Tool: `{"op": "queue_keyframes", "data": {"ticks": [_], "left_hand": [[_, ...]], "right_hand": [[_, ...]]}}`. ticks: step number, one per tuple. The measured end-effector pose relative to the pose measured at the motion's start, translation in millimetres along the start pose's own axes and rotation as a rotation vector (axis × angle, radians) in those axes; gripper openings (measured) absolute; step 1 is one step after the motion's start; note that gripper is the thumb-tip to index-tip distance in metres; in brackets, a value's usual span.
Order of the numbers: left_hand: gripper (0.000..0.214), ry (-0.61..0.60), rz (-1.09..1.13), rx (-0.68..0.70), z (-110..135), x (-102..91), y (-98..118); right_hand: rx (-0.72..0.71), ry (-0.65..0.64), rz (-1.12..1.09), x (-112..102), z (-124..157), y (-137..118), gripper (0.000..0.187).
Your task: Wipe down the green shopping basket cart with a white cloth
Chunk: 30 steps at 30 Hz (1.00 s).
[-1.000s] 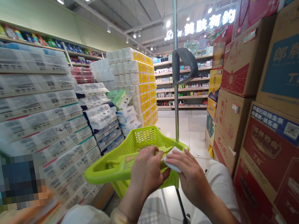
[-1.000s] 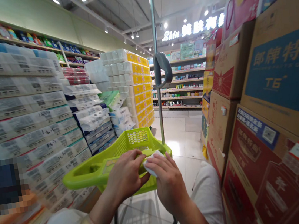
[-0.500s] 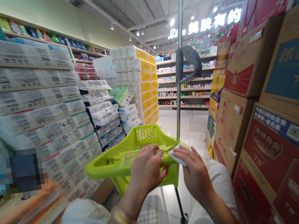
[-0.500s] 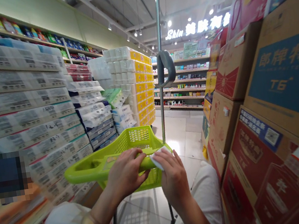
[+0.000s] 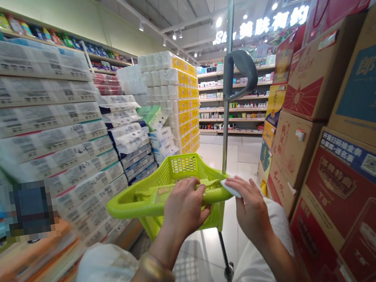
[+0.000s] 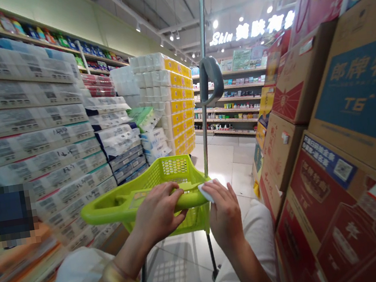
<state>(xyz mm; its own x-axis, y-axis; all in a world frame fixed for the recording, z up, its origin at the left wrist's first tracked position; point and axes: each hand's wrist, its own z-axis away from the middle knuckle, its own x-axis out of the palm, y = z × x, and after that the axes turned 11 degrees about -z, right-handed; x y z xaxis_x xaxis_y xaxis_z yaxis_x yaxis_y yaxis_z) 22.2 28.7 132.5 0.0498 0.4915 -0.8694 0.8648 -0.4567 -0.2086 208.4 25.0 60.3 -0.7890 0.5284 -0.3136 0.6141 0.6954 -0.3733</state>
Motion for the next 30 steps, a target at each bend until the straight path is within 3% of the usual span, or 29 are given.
{"op": "queue_keyframes", "data": {"ticks": [7,13,20,26,30], "left_hand": [[0.024,0.001,0.007,0.004,2,-0.5,-1],[0.024,-0.001,-0.004,-0.002,2,-1.4,-1],[0.026,0.009,-0.026,0.007,3,0.2,-1],[0.026,0.003,-0.044,0.003,3,-0.8,1],[0.025,0.015,-0.03,0.0,3,-0.3,1]], "right_hand": [[-0.058,-0.095,-0.075,6,2,-19,0.047],[0.051,0.042,-0.021,-1,-1,-1,0.045],[-0.057,-0.089,-0.118,8,5,-26,0.045],[0.066,0.052,-0.101,-2,0,-4,0.037],[-0.061,-0.063,-0.117,4,3,-18,0.041]]}}
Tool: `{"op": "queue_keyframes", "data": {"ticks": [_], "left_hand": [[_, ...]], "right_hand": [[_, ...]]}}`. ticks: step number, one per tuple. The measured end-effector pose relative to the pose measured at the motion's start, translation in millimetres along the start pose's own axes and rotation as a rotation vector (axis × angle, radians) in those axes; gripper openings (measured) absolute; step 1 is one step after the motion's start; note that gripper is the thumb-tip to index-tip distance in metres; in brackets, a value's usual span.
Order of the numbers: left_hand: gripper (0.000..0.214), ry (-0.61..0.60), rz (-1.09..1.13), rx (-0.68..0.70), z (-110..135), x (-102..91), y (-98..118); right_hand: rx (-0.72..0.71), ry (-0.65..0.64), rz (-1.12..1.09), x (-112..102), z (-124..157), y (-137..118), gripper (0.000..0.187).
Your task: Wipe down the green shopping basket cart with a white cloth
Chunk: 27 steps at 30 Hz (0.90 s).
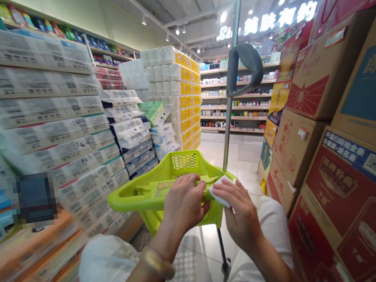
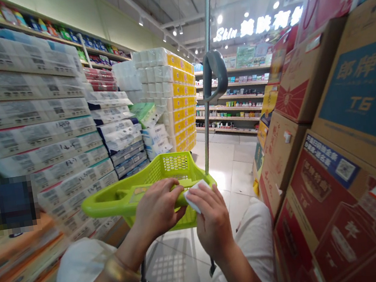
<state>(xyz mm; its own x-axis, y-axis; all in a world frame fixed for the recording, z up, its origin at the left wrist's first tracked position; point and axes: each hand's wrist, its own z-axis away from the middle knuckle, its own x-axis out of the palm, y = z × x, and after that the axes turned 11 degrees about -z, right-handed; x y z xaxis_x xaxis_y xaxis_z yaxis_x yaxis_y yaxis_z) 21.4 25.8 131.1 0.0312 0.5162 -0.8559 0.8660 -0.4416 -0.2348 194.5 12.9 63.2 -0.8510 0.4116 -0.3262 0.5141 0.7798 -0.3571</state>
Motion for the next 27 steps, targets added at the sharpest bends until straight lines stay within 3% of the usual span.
{"op": "queue_keyframes", "data": {"ticks": [3,8,15,21,27], "left_hand": [[0.025,0.017,0.0,-0.001,1,0.1,0],[0.025,0.016,-0.032,0.0,0,-0.5,2],[0.022,0.031,-0.037,0.019,2,1.3,0],[0.026,0.035,-0.047,0.014,1,1.7,1],[0.022,0.033,-0.047,0.022,2,0.7,1]], "right_hand": [[-0.003,-0.02,-0.016,0,-2,-2,0.042],[0.134,0.107,0.014,-7,-6,8,0.038],[0.004,-0.067,-0.059,2,-3,-7,0.041],[0.137,0.079,-0.057,-6,-7,5,0.033],[0.008,-0.077,-0.096,1,-4,-12,0.038]]}}
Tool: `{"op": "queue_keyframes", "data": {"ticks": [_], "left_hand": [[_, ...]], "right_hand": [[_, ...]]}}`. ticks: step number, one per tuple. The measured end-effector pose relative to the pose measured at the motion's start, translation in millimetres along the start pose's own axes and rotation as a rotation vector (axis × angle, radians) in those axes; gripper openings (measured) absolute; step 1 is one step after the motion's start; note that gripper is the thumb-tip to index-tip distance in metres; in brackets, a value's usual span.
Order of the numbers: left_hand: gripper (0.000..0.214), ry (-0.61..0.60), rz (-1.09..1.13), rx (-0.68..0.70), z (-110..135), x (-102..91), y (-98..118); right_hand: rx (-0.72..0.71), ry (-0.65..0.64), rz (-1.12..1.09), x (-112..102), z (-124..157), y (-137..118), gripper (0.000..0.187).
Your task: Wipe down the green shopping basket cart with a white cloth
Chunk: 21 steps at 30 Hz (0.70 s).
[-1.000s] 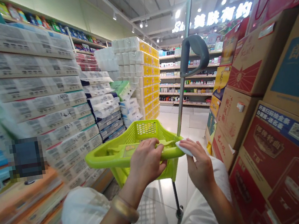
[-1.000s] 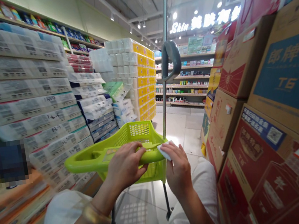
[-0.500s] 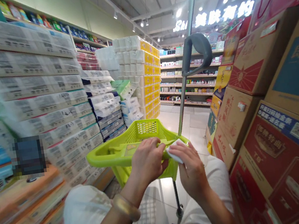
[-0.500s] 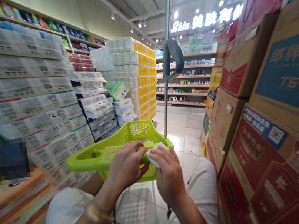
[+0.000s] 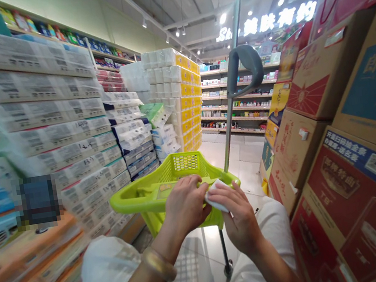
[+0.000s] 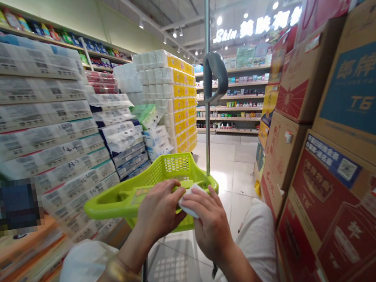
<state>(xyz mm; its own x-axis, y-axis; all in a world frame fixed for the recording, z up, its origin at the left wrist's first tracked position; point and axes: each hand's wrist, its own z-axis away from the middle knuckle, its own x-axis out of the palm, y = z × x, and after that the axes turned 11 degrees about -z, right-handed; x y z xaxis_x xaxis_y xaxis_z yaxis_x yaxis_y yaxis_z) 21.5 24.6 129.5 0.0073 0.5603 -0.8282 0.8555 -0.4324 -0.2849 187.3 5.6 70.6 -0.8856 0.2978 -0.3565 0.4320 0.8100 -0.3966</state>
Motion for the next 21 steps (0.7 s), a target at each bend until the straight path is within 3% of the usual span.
{"op": "queue_keyframes", "data": {"ticks": [6,12,18,21], "left_hand": [[0.026,0.006,0.005,-0.012,0,0.1,0],[0.023,-0.012,0.001,0.002,1,-0.1,-2],[0.026,-0.008,-0.004,0.006,3,-2.4,-4],[0.025,-0.017,-0.011,0.015,4,-3.8,-6]], "right_hand": [[0.121,0.2,0.036,-9,-1,19,0.033],[-0.019,0.051,0.041,4,3,0,0.038],[0.123,0.206,0.033,-10,1,15,0.032],[0.064,0.149,0.039,-8,3,9,0.034]]}}
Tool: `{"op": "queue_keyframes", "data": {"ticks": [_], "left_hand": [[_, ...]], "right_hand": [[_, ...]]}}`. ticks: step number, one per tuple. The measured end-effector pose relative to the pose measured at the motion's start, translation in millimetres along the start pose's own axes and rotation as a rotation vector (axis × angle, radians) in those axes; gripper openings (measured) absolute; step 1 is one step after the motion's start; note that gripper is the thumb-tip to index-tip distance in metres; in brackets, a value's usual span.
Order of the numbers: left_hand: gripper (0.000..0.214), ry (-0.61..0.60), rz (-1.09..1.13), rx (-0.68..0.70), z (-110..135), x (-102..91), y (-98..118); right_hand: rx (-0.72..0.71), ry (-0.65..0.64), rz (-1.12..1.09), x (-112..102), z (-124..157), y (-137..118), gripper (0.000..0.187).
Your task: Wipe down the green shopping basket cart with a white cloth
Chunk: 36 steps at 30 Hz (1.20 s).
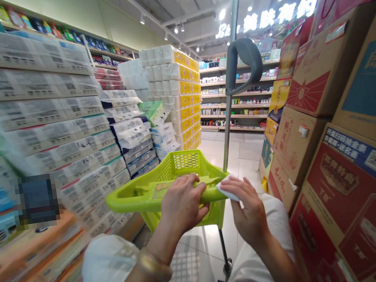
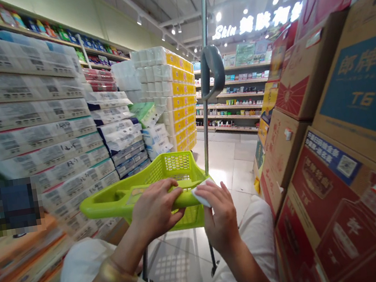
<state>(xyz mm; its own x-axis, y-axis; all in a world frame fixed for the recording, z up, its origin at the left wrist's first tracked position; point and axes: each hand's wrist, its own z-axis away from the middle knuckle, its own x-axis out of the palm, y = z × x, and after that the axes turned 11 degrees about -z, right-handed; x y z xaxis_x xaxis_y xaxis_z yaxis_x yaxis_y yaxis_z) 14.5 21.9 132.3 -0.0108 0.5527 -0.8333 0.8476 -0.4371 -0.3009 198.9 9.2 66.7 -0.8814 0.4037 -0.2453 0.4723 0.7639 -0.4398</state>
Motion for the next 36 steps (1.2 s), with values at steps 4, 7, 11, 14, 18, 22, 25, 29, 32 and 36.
{"op": "queue_keyframes", "data": {"ticks": [4,7,11,14,18,22,25,29,32,36], "left_hand": [[0.025,-0.01,-0.006,0.008,3,-2.9,-2],[0.025,-0.009,-0.011,0.015,3,-4.9,-2],[0.024,-0.016,-0.011,0.014,3,-5.4,-1],[0.025,-0.021,-0.004,0.011,3,-5.3,0],[0.024,-0.019,-0.001,0.009,4,-5.8,0],[0.026,-0.02,-0.007,0.009,4,-6.0,1],[0.026,-0.01,-0.005,0.004,4,-5.9,1],[0.026,-0.011,0.002,0.007,5,-6.1,2],[0.026,-0.012,0.003,0.009,5,-6.0,2],[0.025,0.0,0.019,0.009,4,-5.7,3]], "right_hand": [[-0.066,-0.094,-0.016,2,1,-7,0.035],[0.03,-0.026,-0.029,-2,-4,-1,0.032],[0.043,0.003,-0.031,-3,-4,0,0.032],[-0.06,-0.088,-0.025,-1,0,-5,0.035],[0.009,-0.016,-0.044,-7,-2,3,0.031],[0.126,0.079,-0.042,-8,-7,2,0.029],[0.057,-0.037,-0.029,-3,-10,-12,0.035],[0.046,-0.163,-0.04,-3,-15,-21,0.038],[0.143,-0.129,-0.002,-6,-21,-19,0.036],[0.109,-0.182,-0.011,-4,-24,-24,0.036]]}}
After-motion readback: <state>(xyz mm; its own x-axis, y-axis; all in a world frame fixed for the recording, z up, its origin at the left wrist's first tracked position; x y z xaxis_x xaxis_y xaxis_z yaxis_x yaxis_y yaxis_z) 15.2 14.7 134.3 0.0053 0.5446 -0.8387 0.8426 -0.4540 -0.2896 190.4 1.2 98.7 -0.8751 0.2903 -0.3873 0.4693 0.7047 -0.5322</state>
